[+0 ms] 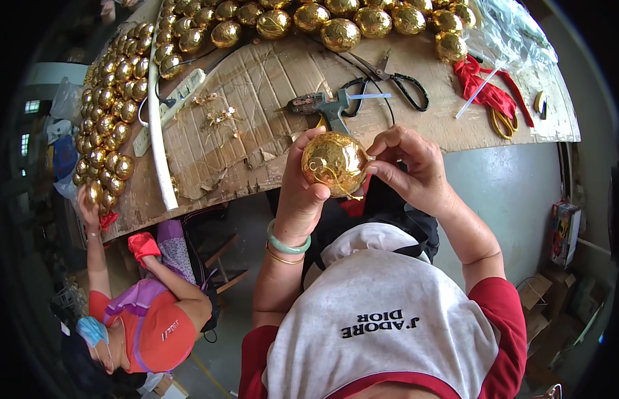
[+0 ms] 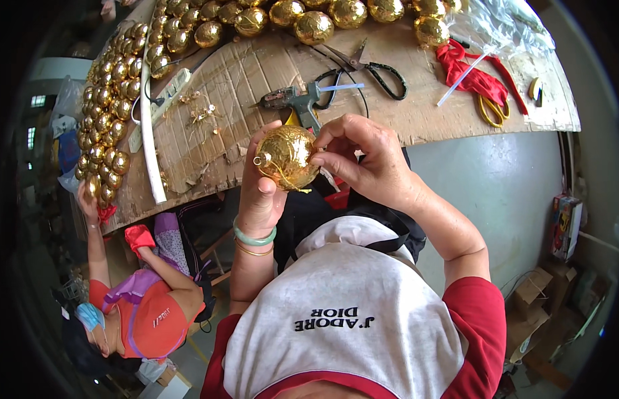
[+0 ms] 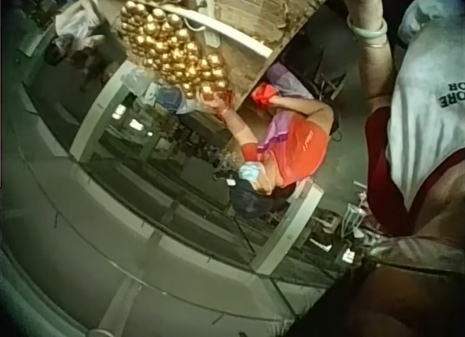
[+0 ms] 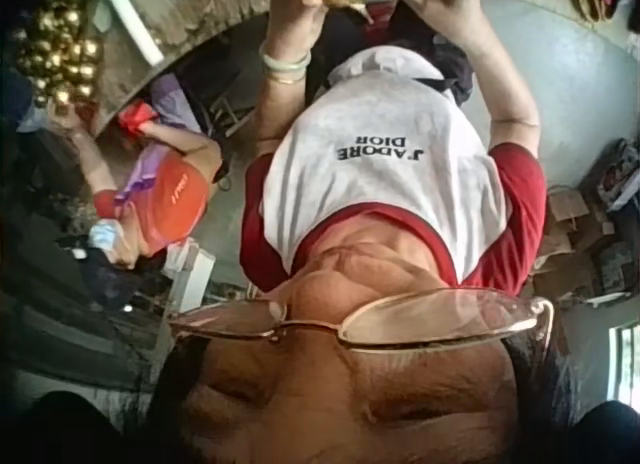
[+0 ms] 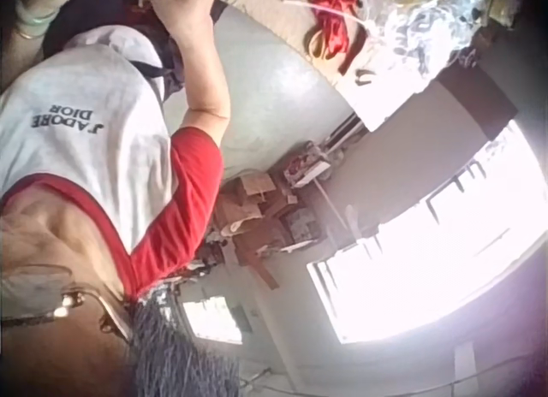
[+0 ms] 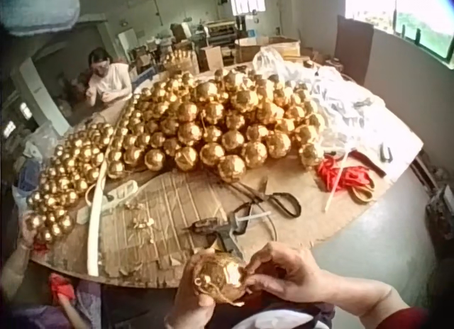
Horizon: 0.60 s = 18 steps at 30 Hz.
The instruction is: Using a hot glue gun to attach hangers to gold spherical ornaments in a factory setting.
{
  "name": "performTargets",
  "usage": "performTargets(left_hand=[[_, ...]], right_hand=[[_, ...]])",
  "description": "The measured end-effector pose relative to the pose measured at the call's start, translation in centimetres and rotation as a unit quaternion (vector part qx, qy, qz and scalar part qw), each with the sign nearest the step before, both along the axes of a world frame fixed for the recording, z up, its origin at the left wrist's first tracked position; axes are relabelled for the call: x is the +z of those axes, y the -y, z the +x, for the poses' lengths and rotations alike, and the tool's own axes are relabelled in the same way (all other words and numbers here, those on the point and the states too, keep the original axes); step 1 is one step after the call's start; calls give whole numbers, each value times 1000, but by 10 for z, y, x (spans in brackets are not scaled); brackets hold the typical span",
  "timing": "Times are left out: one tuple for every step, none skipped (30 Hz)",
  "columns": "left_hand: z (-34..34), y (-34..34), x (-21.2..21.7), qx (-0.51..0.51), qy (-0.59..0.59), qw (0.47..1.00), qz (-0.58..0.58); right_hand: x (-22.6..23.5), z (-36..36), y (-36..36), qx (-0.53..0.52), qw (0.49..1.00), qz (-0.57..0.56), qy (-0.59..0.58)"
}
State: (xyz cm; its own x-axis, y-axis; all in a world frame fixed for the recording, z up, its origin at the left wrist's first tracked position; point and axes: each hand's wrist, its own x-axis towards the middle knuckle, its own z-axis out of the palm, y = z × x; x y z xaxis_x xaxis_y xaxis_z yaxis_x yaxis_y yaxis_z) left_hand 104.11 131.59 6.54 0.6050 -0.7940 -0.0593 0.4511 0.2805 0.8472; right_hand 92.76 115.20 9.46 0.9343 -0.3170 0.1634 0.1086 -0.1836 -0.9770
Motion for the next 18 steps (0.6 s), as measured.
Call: performTargets(left_hand=[[-1, 0, 1, -6, -5, 1000, 7], [-1, 0, 3, -7, -5, 1000, 7], [0, 1, 4, -22, -23, 999, 1], [0, 1, 4, -38, -41, 998, -5], [0, 1, 4, -40, -41, 998, -5], [1, 2, 4, -49, -37, 998, -4], [1, 2, 4, -58, -34, 998, -2], [1, 2, 4, -60, -35, 998, -2], [2, 2, 4, -69, -18, 997, 10], [2, 2, 4, -77, -1, 997, 23], [2, 2, 5, -79, -1, 997, 23], [3, 1, 5, -79, 7, 997, 24], [2, 2, 6, -78, 15, 997, 25], [1, 2, 6, -79, 15, 996, 24], [0, 2, 7, -70, 32, 997, 27], [-1, 2, 8, -60, 50, 997, 29], [-3, 3, 9, -61, 49, 997, 29], [-4, 4, 11, -59, 67, 996, 31]], right_hand=[[1, -1, 1, 0, 1000, 1, -1], [1, -2, 2, -1, 1000, -14, -1], [3, -2, 4, -4, 1000, -29, -1], [5, -3, 5, -5, 1000, -28, -2], [10, -1, 5, -8, 998, -61, 19], [14, 0, 6, -11, 995, -93, 40], [18, 1, 7, -13, 995, -93, 39], [21, 2, 9, 6, 987, -148, 59], [24, 3, 9, 26, 976, -203, 78], [26, 5, 7, 31, 976, -196, 92], [27, 6, 5, 29, 976, -197, 91], [29, 6, 5, 47, 977, -192, 81], [30, 7, 4, 65, 978, -187, 70], [30, 8, 3, 55, 976, -196, 76], [29, 7, 3, 55, 976, -196, 76], [28, 7, 3, 53, 975, -199, 78], [27, 6, 3, 50, 975, -202, 80], [27, 5, 3, 50, 975, -202, 79]])
